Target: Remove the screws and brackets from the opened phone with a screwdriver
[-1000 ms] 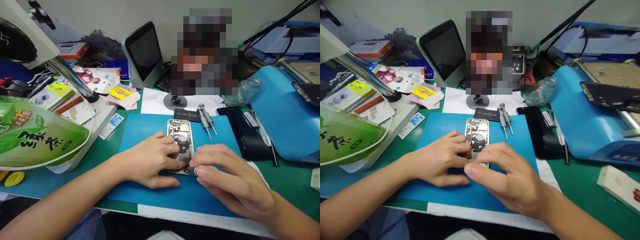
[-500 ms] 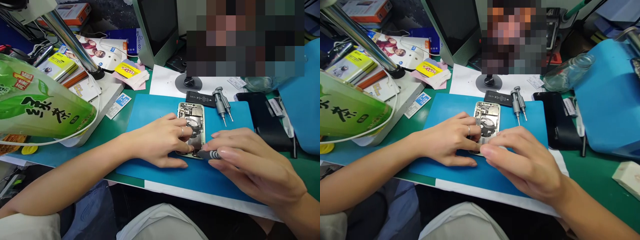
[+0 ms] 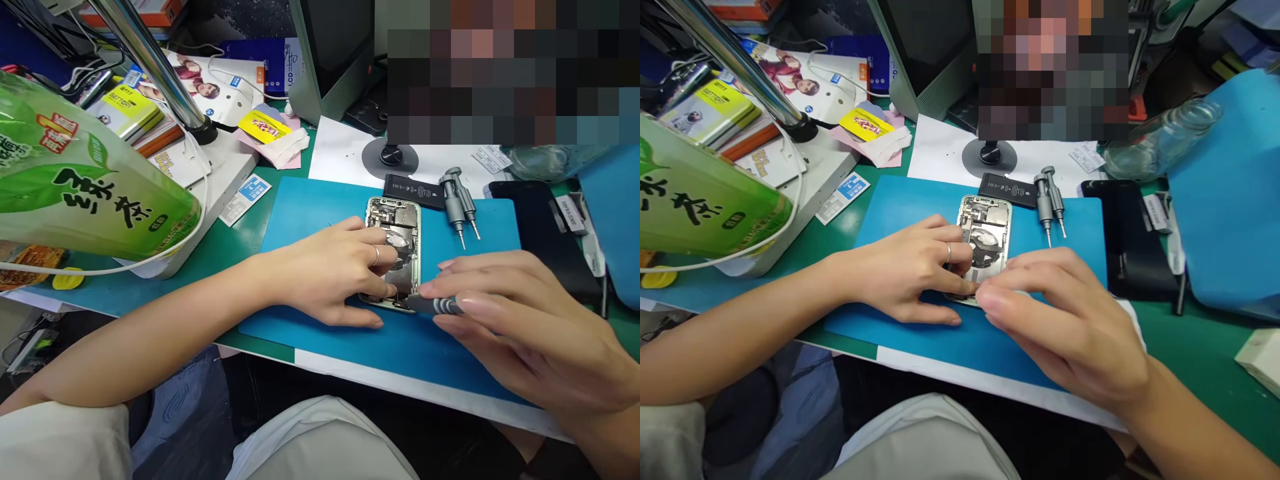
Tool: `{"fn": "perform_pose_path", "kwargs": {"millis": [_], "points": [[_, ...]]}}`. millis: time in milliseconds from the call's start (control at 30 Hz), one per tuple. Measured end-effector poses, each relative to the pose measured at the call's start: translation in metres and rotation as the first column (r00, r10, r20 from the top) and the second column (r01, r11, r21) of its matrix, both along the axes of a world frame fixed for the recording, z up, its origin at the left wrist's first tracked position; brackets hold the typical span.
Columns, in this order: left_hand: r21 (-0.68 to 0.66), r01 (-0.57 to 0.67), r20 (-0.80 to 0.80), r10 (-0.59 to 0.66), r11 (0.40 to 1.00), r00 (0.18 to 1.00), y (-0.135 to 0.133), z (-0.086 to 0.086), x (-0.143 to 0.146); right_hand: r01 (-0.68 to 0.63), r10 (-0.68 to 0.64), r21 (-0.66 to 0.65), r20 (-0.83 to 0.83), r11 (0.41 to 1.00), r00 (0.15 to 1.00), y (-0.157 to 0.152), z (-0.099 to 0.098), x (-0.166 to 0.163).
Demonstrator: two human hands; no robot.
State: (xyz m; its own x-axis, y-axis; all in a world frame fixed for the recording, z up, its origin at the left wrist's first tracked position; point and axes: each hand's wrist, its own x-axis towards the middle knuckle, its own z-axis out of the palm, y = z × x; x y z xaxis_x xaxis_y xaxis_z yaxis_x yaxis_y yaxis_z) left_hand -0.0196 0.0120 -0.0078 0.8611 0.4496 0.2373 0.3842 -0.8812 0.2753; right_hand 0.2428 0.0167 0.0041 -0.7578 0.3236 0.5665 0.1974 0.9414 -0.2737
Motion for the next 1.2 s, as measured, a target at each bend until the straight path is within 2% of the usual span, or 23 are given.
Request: {"fn": "perform_pose_path", "kwargs": {"millis": [167, 300, 500, 767, 1067, 1200], "points": [[0.001, 0.008, 0.008, -0.008, 1.000, 1.000, 0.000, -0.001, -0.001, -0.029, 0.027, 0.058, 0.043, 0.998, 0.999, 0.001, 0.005, 0.006], [-0.005, 0.010, 0.009, -0.010, 1.000, 1.000, 0.000, -0.001, -0.001, -0.082, 0.082, 0.002, 0.044, 0.997, 0.996, 0.002, 0.006, 0.006], [-0.021, 0.000, -0.005, 0.000, 1.000, 1.000, 0.000, -0.001, 0.000, 0.011, -0.011, 0.063, 0.015, 0.998, 1.000, -0.001, 0.002, 0.004], [-0.076, -0.006, 0.044, 0.009, 0.997, 0.999, -0.001, 0.003, 0.004, -0.132, 0.130, -0.050, -0.053, 0.990, 0.990, 0.001, 0.007, 0.002], [-0.115, -0.027, 0.070, 0.035, 0.993, 0.997, -0.003, 0.000, 0.008, -0.097, 0.096, -0.011, -0.071, 0.995, 0.993, -0.001, 0.011, 0.002], [-0.106, -0.020, 0.072, 0.028, 0.994, 0.997, -0.002, 0.000, 0.008, -0.132, 0.121, -0.086, -0.128, 0.987, 0.984, -0.001, 0.007, 0.003]]}}
